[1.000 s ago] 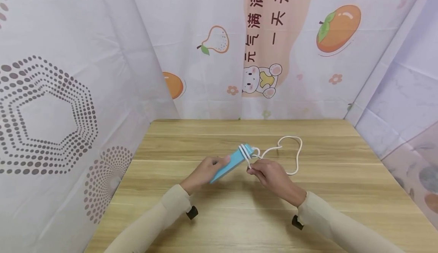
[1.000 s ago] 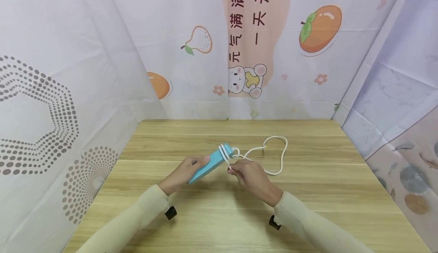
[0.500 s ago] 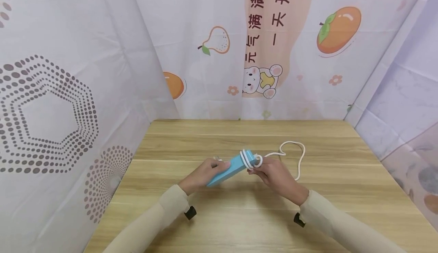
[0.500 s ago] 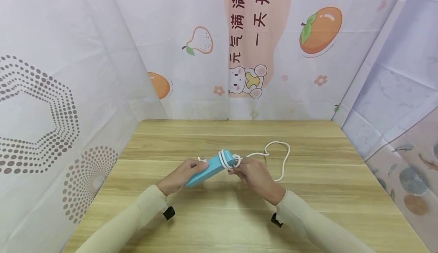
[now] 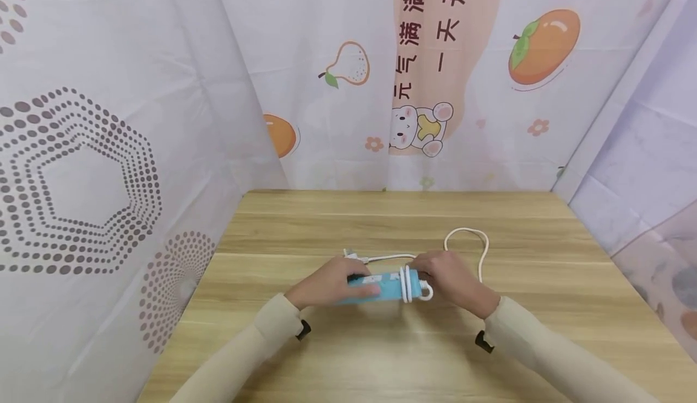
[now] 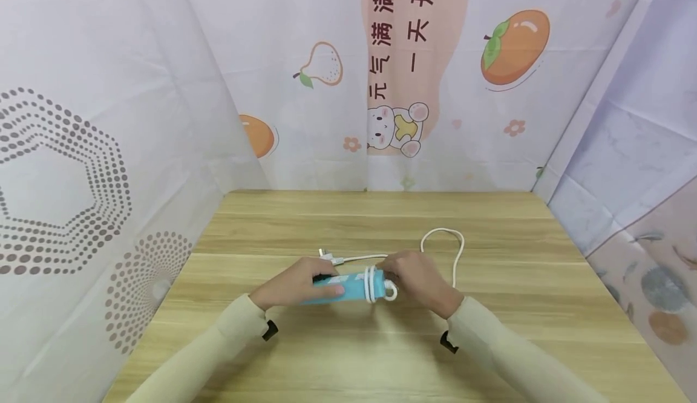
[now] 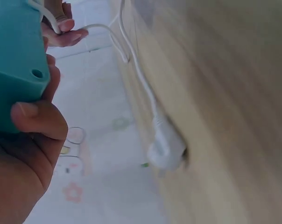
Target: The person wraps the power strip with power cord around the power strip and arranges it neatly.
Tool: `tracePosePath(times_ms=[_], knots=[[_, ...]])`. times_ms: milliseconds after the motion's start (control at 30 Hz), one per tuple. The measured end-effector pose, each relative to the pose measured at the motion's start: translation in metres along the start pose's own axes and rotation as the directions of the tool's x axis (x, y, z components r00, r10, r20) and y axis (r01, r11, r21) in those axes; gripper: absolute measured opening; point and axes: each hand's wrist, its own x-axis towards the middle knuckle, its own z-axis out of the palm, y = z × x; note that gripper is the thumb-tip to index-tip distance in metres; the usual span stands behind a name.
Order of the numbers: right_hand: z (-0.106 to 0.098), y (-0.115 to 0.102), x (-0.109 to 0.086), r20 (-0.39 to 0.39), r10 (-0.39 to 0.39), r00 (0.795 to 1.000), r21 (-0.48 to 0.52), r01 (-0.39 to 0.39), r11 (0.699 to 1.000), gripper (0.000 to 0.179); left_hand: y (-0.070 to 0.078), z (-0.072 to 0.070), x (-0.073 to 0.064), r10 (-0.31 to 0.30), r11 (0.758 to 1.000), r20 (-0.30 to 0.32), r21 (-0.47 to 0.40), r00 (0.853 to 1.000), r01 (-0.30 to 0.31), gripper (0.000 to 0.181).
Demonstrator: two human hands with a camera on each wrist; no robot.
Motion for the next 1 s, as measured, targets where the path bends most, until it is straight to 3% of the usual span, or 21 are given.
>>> tracePosePath(times_ms=[100, 267, 433, 533, 733, 1000], knots=[[-0.003, 0.001, 0.000, 0.032, -0.017, 0.999, -0.006, 0.017, 1.000, 0.024, 0.008, 0.001, 0.002, 0.054, 0.973, -0.006, 0.226, 0.999, -0.052, 0.039], [-0.003, -0.002, 0.001, 0.085, -0.013, 0.996, -0.030, 0.016, 0.999, 0.017, 0.016, 0.007, 0.003, 0.129, 0.859, 0.006, 0.500, 0.992, -0.115, 0.049], [-0.002, -0.008, 0.002, 0.129, 0.023, 0.991, -0.067, -0.015, 0.998, 0.020, 0.016, 0.014, 0.004, 0.197, 0.738, 0.015, 0.656, 0.980, -0.158, 0.053], [-0.002, -0.011, 0.003, 0.143, 0.031, 0.989, -0.096, -0.017, 0.995, 0.020, 0.017, 0.017, 0.005, 0.213, 0.691, 0.020, 0.704, 0.977, -0.165, 0.054], [-0.008, -0.016, 0.010, 0.173, 0.015, 0.985, -0.228, 0.025, 0.973, 0.013, 0.017, 0.022, 0.008, 0.189, 0.663, -0.013, 0.740, 0.982, -0.118, 0.058], [-0.009, -0.018, 0.012, 0.132, -0.021, 0.991, -0.313, 0.061, 0.948, 0.027, 0.016, 0.030, 0.010, 0.170, 0.620, -0.090, 0.784, 0.981, -0.036, 0.064]])
